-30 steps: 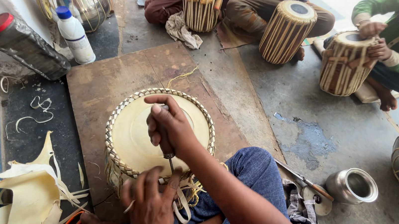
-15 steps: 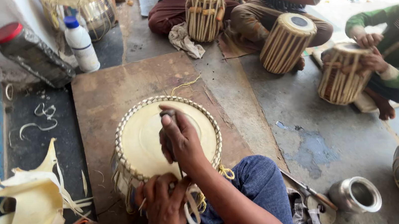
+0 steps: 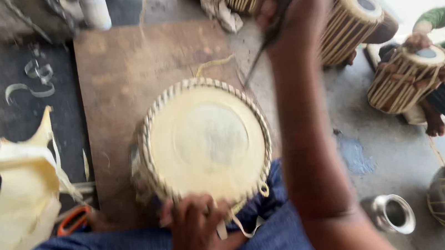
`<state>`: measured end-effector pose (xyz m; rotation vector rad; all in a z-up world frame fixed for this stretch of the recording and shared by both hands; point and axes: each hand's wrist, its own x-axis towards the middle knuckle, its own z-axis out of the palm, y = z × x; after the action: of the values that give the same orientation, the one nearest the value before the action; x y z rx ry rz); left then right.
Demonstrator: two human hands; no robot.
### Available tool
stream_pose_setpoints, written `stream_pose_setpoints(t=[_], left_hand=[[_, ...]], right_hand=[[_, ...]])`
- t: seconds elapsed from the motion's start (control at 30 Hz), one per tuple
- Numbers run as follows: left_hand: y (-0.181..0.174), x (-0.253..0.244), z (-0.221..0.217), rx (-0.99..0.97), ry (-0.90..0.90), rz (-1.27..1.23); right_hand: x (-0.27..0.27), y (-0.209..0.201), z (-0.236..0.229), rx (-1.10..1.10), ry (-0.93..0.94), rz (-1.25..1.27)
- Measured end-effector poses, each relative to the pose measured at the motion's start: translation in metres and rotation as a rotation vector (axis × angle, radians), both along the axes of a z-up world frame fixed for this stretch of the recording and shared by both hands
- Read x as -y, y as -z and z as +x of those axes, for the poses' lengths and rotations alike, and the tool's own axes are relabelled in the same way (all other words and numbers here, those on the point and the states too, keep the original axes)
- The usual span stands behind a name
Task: The person is repairing a traditional drum by weaving a strip of material around the rim. They use a tool to pull the strip through the existing weave and tighten it, working methodically around the drum's edge.
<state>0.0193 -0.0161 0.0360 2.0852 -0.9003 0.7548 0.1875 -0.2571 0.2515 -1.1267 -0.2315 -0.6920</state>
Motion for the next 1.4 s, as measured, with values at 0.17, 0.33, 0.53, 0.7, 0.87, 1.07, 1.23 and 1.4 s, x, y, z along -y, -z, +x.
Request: stream_pose_setpoints(t=[0.17, 0.33, 0.53, 0.7, 0.87, 1.07, 1.23, 1.4], left_hand=[[0.008, -0.002, 0.040, 0.020, 0.009, 0.077], [-0.011, -0.010, 0.038, -0.012, 0.050, -0.014], [-0.021, -0.014, 0.031, -0.044, 0.044, 0.034], [-0.025, -0.015, 0.028, -0.082, 0.002, 0.080], [-0.028, -0.019, 0.031, -0.084, 0.030, 0.129], [-0.017, -0.021, 0.024, -0.090, 0.041, 0.139], [-0.032, -0.020, 0.025, -0.075, 0.050, 0.130], [-0.033, -0.023, 0.024, -0.121, 0.060, 0.120]], right_hand=[[-0.020, 0.028, -0.124, -0.010, -0.676, -0.882], [-0.061, 0.171, -0.208, -0.497, -0.992, -1.437], [-0.024, 0.173, -0.237, -0.396, -0.647, -1.370], [-0.043, 0.129, -0.198, -0.435, 0.252, -1.243], [-0.070, 0.151, -0.170, -0.140, 0.284, -1.254], [-0.008, 0.179, -0.100, -0.400, 0.368, -0.592], [-0.026, 0.140, -0.115, -0.384, -0.067, -0.495], [-0.036, 0.126, -0.158, -0.388, -0.412, -0.708]])
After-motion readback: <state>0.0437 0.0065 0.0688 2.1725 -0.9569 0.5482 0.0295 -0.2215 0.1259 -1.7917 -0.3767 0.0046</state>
